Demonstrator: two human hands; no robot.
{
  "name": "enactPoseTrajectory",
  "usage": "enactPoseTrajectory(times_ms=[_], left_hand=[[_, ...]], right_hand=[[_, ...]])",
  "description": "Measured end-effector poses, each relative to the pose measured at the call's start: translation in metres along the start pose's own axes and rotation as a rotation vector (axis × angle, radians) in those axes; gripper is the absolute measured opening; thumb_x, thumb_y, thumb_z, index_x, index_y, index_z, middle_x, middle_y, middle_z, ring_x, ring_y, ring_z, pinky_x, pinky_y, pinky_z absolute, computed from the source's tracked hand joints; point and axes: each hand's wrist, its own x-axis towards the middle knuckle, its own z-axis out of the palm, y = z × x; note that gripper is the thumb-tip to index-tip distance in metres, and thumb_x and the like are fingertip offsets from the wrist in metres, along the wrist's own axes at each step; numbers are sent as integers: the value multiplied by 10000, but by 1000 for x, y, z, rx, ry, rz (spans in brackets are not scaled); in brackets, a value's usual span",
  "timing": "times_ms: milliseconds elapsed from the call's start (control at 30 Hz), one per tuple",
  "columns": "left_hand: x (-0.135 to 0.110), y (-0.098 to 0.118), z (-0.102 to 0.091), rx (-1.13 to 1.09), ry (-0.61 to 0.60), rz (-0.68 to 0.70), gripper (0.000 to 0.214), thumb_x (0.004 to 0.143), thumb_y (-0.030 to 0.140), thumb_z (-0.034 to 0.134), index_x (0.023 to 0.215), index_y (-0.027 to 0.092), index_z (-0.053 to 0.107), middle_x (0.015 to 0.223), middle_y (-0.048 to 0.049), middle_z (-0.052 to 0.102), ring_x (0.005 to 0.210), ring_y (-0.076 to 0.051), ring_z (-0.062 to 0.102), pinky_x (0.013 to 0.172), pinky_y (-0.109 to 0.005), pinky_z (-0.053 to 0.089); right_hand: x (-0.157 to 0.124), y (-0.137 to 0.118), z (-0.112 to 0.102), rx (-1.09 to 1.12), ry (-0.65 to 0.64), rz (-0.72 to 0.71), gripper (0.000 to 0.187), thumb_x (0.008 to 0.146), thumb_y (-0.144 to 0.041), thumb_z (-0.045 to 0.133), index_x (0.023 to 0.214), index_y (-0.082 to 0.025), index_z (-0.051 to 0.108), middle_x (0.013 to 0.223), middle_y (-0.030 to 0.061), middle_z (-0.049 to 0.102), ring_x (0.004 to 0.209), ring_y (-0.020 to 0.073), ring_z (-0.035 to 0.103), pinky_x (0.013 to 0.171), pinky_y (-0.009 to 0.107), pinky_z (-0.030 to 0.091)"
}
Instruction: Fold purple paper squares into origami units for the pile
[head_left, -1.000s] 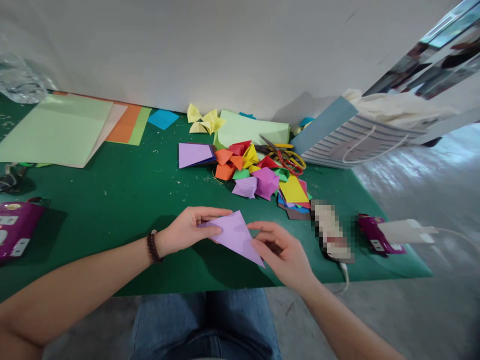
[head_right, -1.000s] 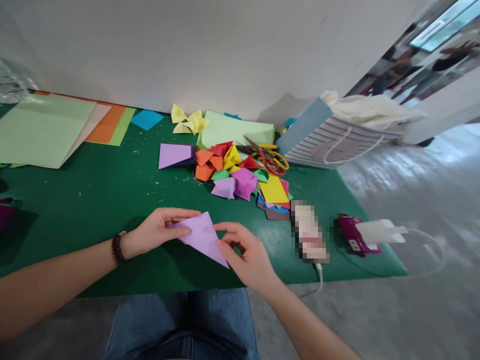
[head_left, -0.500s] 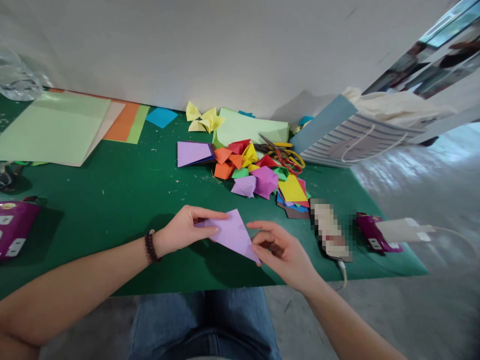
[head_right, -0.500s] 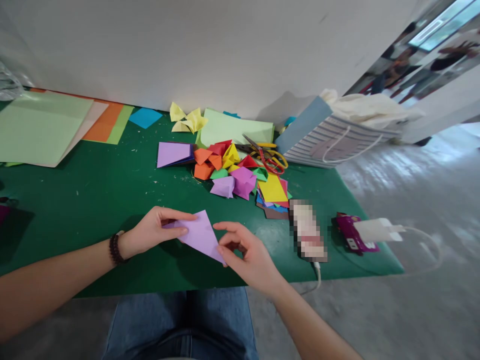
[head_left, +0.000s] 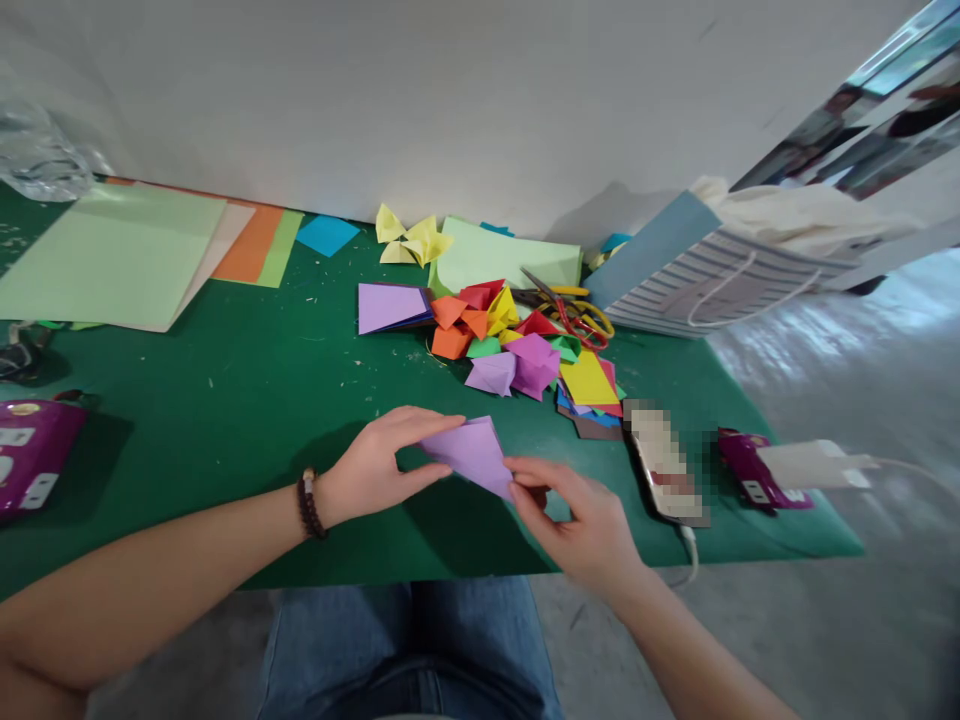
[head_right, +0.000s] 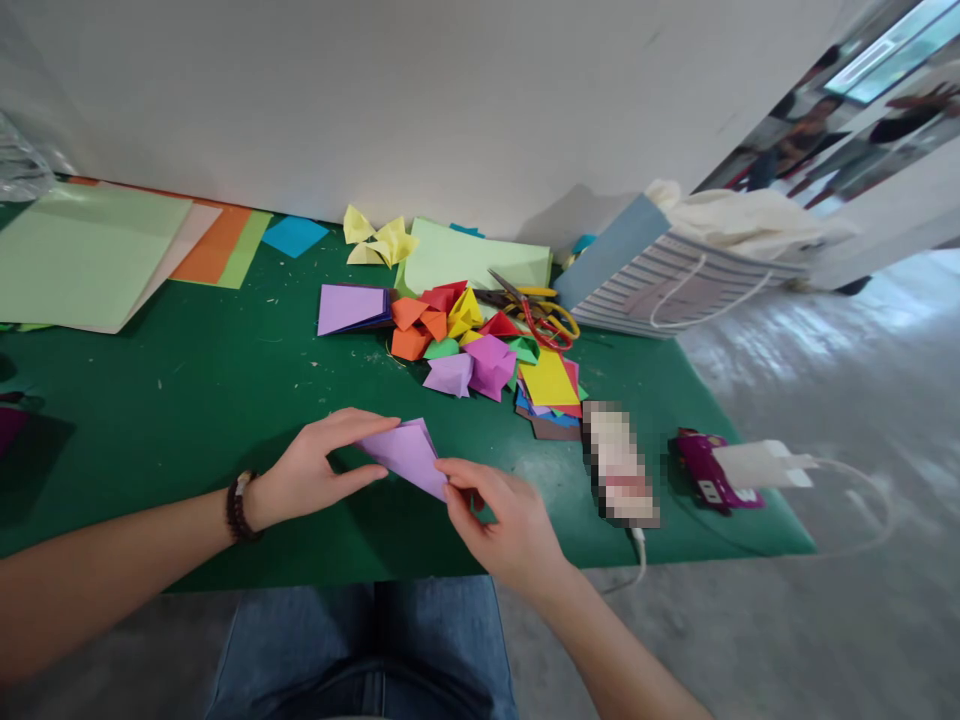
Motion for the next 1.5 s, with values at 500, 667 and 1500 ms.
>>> enactPoseTrajectory(times_ms=[500, 667, 1500], left_hand=[[-3, 1, 3, 225, -205, 97, 85, 811, 101, 579, 804, 185, 584, 973, -25, 693, 926, -144, 635, 847, -284, 497], [-8, 1, 6, 221, -273, -1, 116, 846, 123, 541, 928, 196, 577, 977, -24, 709, 963, -166, 662, 869, -308, 506], [-28, 17, 33, 756, -437, 290, 379, 881, 390, 596, 1123, 99, 622, 1183, -120, 656, 1152, -246, 565, 917, -360, 491]], right_hand=[[-12, 22, 0, 69, -292, 2, 357, 918, -95, 400, 1174, -261, 586, 943, 42, 681, 816, 138, 662, 709, 250, 555], [-10, 45, -2, -156, -315, -183, 331, 898, -151, 512, 1174, -290, 631, 1263, 107, 562, 954, 200, 610, 799, 364, 551], [50, 66, 1, 429, -550, 373, 203, 759, -346, 693, 892, -192, 694, 911, 52, 727, 797, 177, 680, 737, 319, 549]])
